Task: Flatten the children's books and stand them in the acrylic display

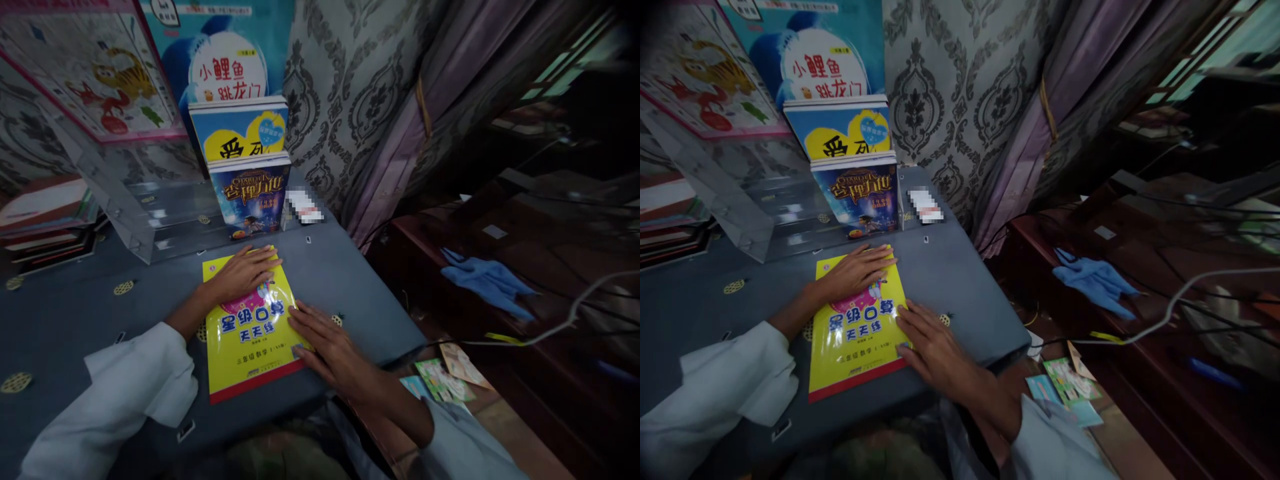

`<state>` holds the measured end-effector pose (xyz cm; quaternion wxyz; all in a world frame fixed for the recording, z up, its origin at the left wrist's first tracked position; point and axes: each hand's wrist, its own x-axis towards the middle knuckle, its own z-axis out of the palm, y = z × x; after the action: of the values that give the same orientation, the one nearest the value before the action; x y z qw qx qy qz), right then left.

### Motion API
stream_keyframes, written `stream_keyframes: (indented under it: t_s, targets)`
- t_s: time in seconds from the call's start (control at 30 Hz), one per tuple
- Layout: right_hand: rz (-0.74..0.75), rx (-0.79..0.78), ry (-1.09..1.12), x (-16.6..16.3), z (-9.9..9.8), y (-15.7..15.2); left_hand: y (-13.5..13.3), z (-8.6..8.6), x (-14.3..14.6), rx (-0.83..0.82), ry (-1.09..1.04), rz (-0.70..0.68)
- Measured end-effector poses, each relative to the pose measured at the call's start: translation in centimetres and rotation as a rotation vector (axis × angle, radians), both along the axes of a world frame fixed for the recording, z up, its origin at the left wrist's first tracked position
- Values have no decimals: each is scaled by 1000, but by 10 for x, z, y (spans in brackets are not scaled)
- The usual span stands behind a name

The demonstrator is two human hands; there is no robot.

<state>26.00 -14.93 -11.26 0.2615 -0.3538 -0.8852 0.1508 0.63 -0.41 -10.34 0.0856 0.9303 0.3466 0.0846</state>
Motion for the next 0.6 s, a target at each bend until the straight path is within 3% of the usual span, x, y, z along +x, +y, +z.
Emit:
stream_keyframes:
  t_s: [0.3, 0.6]
  targets:
    - [-29, -20, 78, 9, 0, -30, -7, 4, 4, -24, 47, -24]
    - [-94, -27, 243, 9, -10, -39, -53, 10, 12, -88, 44, -151]
